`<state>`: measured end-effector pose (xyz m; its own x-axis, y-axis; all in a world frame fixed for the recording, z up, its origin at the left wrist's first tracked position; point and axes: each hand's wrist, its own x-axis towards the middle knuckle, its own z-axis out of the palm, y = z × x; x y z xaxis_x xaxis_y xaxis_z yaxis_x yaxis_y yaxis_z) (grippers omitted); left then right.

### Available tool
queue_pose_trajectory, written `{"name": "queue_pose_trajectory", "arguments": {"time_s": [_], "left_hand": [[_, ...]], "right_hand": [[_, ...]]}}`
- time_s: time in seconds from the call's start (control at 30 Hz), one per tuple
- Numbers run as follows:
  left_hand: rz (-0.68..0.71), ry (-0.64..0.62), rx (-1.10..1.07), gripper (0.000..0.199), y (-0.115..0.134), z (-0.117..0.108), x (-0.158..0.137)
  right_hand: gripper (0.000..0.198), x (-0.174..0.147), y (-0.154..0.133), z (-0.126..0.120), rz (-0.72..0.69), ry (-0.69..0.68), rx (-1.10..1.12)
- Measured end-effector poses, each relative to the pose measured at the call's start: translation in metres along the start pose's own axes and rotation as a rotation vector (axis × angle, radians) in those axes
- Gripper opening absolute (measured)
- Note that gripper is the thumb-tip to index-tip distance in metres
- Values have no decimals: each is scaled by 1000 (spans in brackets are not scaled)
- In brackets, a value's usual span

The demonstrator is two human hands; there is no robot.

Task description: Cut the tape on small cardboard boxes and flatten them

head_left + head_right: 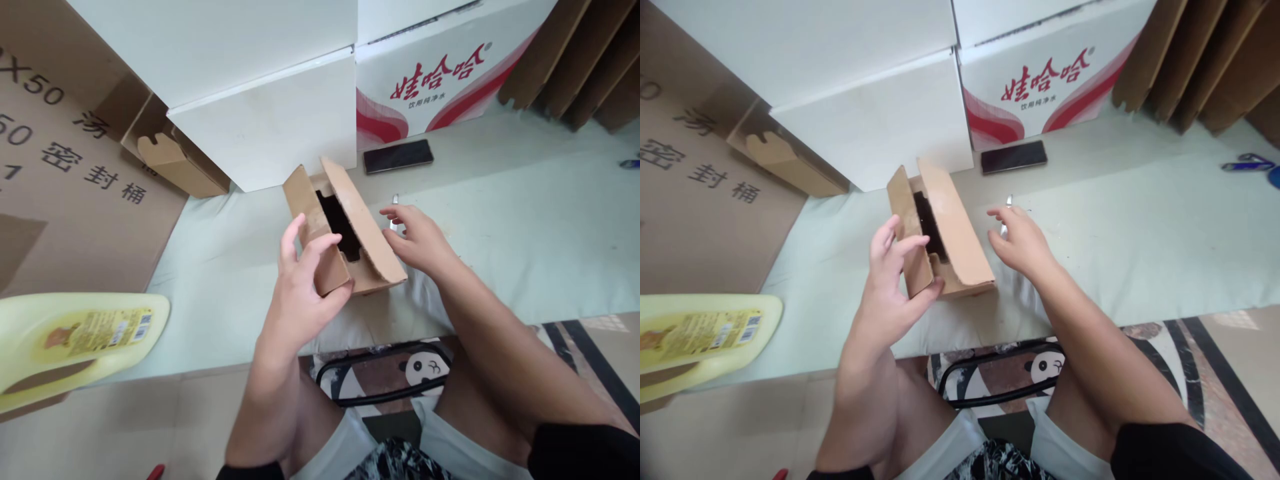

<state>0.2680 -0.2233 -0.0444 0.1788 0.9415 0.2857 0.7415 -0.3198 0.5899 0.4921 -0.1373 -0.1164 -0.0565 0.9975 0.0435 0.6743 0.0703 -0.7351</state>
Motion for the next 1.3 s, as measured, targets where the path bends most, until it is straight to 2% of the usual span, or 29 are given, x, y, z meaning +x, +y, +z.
{"name": "queue_pose_trajectory", "arguments": {"time_s": [0.13, 0.3, 0.37, 0.5, 0.6, 0.7, 0.87, 1.07, 1.2, 1.3], "left_hand": [[-70, 54, -82, 48, -8, -1, 4], [-167, 341, -221, 52, -33, -1, 11], [-246, 457, -357, 49, -46, 0, 16], [-401, 674, -783, 37, -70, 1, 27], [-476, 752, -988, 24, -86, -1, 32], [-582, 751, -1121, 13, -97, 0, 33], [-716, 733, -1248, 4, -101, 10, 35], [-743, 672, -1223, 16, -88, 19, 36], [-726, 557, -1118, 23, -83, 25, 34], [-740, 516, -1078, 30, -82, 28, 33]], "right_hand": [[44, 0, -3, -3, 32, -17, 4], [42, -1, -3, -3, 28, -29, 14], [40, -1, -2, -3, 15, -14, 24], [40, 1, -4, -4, 18, -23, 68], [41, 2, -7, -5, 84, -60, 112], [40, 0, -11, -6, 84, -115, 177], [41, -3, -17, -8, -103, -268, 459], [62, -6, -21, -11, -169, -214, 690], [80, -7, -17, -5, -211, -257, 803], [85, -7, -16, 0, -188, -262, 858]]}}
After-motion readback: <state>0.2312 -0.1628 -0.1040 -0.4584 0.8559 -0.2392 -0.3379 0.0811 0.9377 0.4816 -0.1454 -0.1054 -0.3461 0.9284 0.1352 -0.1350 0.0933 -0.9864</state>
